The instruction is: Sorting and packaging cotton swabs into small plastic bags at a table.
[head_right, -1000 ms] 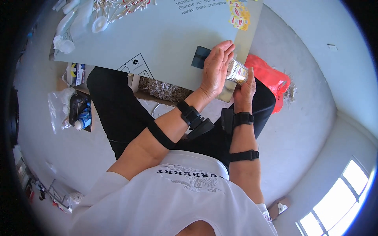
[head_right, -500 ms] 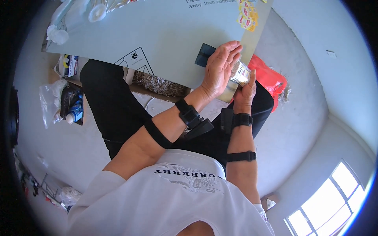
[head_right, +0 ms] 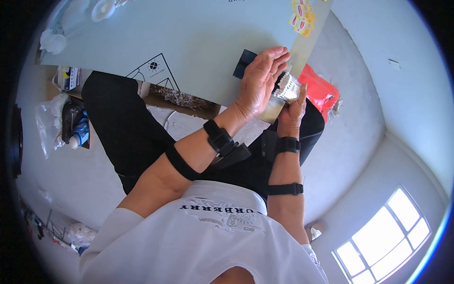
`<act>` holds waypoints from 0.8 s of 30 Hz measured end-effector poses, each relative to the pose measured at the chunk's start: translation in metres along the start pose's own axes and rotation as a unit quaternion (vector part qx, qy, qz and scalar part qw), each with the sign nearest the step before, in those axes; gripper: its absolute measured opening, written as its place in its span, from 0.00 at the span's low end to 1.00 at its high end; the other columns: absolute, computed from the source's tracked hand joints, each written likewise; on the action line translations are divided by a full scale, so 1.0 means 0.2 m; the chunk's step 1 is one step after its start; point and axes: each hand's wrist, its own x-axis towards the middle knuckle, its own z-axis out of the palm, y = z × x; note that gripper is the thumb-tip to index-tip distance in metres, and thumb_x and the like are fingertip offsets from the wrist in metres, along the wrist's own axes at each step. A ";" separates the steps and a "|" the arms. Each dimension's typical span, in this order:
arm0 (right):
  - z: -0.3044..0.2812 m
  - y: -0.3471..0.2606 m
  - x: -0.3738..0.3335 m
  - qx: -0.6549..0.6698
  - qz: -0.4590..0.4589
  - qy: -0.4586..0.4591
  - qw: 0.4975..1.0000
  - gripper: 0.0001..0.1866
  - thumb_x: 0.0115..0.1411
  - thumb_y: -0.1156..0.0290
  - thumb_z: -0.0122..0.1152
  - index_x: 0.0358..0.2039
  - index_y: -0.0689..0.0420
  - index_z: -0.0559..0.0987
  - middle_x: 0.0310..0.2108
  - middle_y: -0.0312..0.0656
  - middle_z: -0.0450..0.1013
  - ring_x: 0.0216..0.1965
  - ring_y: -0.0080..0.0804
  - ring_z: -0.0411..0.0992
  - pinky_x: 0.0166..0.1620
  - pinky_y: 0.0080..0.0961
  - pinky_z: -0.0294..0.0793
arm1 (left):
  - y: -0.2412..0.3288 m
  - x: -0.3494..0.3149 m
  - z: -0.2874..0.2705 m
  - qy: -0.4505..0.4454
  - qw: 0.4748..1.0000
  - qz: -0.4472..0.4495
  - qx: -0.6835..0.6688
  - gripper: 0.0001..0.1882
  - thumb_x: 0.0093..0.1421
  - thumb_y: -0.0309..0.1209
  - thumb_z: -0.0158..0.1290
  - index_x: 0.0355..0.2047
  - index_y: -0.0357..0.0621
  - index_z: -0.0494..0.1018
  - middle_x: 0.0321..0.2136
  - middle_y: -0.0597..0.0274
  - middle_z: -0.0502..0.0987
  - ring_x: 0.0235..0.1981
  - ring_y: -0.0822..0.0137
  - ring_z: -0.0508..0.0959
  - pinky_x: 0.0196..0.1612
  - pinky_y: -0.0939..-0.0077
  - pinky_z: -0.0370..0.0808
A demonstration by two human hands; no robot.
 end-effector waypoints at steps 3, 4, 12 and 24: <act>0.03 0.01 -0.02 0.005 0.007 0.002 1.000 0.28 0.63 0.45 0.54 0.51 0.57 0.74 0.47 0.42 0.76 0.47 0.37 0.75 0.55 0.36 0.72 | -0.01 -0.01 0.00 -0.010 1.000 -0.003 0.002 0.28 0.70 0.48 0.41 0.58 0.35 0.62 0.58 0.51 0.65 0.63 0.58 0.63 0.67 0.62 0.55; 0.05 0.01 -0.03 0.005 0.006 0.009 1.000 0.29 0.63 0.45 0.54 0.52 0.57 0.73 0.48 0.42 0.76 0.48 0.37 0.74 0.55 0.36 0.72 | -0.01 -0.02 0.00 -0.011 1.000 -0.007 0.002 0.29 0.70 0.48 0.42 0.58 0.35 0.62 0.58 0.51 0.65 0.63 0.58 0.63 0.67 0.62 0.54; 0.01 0.01 -0.01 0.007 0.000 0.009 1.000 0.29 0.63 0.45 0.54 0.53 0.57 0.72 0.49 0.42 0.75 0.49 0.37 0.73 0.56 0.36 0.71 | -0.02 -0.02 0.00 -0.009 1.000 -0.016 -0.006 0.30 0.69 0.49 0.42 0.58 0.35 0.62 0.59 0.51 0.64 0.64 0.58 0.62 0.68 0.62 0.54; 0.04 -0.02 -0.04 0.007 -0.024 0.021 0.999 0.26 0.63 0.49 0.58 0.51 0.59 0.73 0.45 0.42 0.76 0.46 0.36 0.75 0.53 0.36 0.74 | -0.01 -0.01 0.00 -0.010 1.000 -0.014 0.002 0.28 0.69 0.48 0.43 0.58 0.36 0.63 0.59 0.50 0.65 0.63 0.57 0.63 0.68 0.61 0.54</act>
